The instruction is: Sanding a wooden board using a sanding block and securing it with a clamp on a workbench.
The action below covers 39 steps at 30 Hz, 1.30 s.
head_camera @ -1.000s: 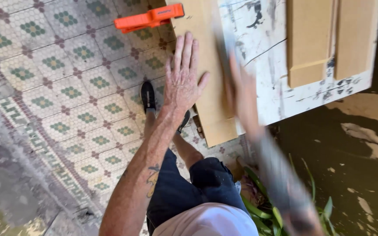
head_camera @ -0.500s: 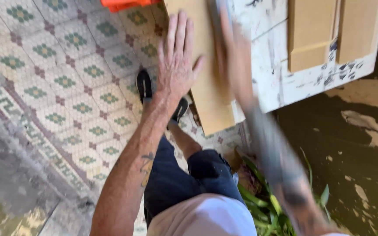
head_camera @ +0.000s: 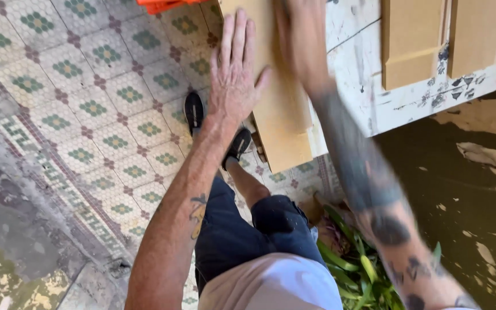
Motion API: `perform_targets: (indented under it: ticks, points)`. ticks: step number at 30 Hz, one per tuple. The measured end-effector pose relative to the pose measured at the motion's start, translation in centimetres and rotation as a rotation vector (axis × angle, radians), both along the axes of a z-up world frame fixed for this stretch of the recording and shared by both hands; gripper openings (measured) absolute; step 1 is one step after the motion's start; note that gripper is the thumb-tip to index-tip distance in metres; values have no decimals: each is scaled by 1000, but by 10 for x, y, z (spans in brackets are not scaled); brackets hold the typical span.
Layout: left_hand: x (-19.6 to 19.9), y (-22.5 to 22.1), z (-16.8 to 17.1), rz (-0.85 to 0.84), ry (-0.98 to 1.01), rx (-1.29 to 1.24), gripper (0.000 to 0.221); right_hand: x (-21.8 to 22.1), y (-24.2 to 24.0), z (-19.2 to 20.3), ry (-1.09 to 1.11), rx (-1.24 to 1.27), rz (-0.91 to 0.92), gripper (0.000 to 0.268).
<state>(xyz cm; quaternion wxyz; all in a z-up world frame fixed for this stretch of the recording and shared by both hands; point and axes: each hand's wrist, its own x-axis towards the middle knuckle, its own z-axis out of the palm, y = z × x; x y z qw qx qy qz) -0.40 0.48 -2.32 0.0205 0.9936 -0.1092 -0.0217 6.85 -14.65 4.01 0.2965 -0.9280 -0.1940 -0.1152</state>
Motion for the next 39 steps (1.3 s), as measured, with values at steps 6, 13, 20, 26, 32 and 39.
perform_targets:
  ticks: [6,13,20,26,32,39]
  points:
    - [11,2,15,-20,183,-16,99,-182,-30,52,461,-44,-109,66]
    - [3,1,9,-14,-18,7,107,16,16,7,247,-40,-68,55]
    - [-4,1,48,22,-1,-333,85,-166,-30,15,650,-126,-244,75]
    - [-43,-38,78,307,79,-736,53,-145,-26,6,470,-48,-290,68]
    - [-53,-88,60,644,155,-1142,61,-97,-37,49,618,215,-6,96]
    - [-36,-158,56,757,-90,-565,59,-149,-198,33,639,227,-12,55]
